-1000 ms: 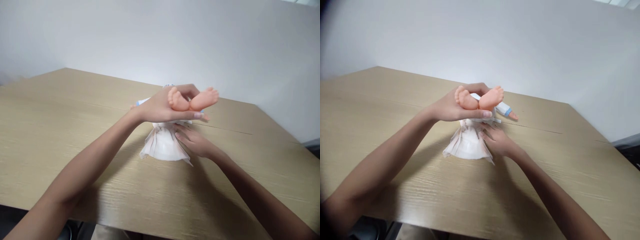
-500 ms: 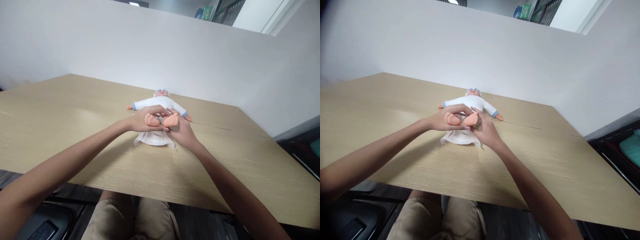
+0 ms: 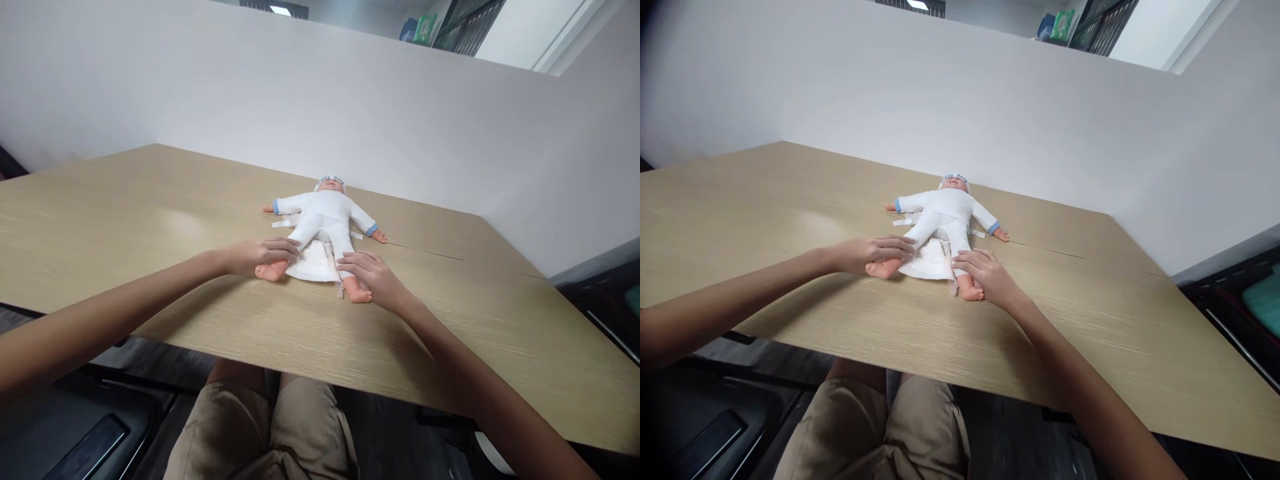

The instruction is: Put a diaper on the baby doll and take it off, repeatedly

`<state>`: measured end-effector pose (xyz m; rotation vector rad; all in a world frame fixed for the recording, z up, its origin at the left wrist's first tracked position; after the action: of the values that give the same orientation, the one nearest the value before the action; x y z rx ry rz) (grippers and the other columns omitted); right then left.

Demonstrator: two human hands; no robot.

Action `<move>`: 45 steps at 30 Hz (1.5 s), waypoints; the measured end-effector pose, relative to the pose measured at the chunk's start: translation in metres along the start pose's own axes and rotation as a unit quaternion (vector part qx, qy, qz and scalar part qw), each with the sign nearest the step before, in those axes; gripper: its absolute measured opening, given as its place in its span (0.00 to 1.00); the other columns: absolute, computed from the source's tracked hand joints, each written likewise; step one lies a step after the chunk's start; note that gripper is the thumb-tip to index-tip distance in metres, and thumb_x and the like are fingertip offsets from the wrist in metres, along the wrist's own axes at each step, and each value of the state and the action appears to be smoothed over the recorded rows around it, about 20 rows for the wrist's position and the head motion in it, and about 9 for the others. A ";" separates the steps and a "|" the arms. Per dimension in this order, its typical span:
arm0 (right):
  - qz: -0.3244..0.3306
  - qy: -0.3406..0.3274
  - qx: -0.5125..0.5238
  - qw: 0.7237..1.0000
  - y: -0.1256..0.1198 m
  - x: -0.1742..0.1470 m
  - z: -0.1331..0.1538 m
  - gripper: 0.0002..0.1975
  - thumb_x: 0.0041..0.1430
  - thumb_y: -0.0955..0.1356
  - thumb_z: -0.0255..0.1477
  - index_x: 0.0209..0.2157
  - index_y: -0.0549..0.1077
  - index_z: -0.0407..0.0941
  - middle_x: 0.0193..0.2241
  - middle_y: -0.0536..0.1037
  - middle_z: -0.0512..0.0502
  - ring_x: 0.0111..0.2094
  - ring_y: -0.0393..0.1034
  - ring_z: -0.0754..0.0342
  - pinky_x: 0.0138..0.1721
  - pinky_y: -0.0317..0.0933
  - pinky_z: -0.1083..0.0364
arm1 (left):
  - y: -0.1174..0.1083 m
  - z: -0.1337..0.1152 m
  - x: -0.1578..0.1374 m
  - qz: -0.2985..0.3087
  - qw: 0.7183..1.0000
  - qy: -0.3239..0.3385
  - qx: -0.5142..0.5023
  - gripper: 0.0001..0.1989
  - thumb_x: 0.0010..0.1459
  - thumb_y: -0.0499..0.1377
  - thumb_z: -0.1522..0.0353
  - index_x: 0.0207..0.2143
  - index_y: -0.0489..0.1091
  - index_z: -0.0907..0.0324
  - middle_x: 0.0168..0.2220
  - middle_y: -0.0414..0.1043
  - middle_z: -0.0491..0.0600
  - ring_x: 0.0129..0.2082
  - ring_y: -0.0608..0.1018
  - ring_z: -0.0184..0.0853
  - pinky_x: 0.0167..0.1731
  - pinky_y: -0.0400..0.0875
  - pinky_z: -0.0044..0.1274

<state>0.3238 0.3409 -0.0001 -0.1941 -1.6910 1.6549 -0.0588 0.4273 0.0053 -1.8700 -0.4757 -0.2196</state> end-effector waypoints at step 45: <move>-0.175 0.353 0.225 0.891 0.019 0.048 0.017 0.19 0.76 0.65 0.46 0.33 0.70 0.50 0.30 0.74 0.50 0.36 0.70 0.48 0.41 0.65 0.50 | 0.031 -0.026 0.052 -0.191 0.948 -0.252 0.021 0.07 0.70 0.61 0.62 0.43 0.67 0.53 0.42 0.77 0.52 0.45 0.76 0.45 0.45 0.70 0.35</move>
<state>0.2727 0.3585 0.0034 -0.2140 -0.7230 1.4088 0.0033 0.4052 0.0074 -1.7701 -1.1885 0.0209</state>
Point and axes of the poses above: each hand's wrist, its own x-axis towards the middle knuckle, its own y-axis out of the palm, z = x × y, the point moved 1 cm from there along x, towards the middle knuckle
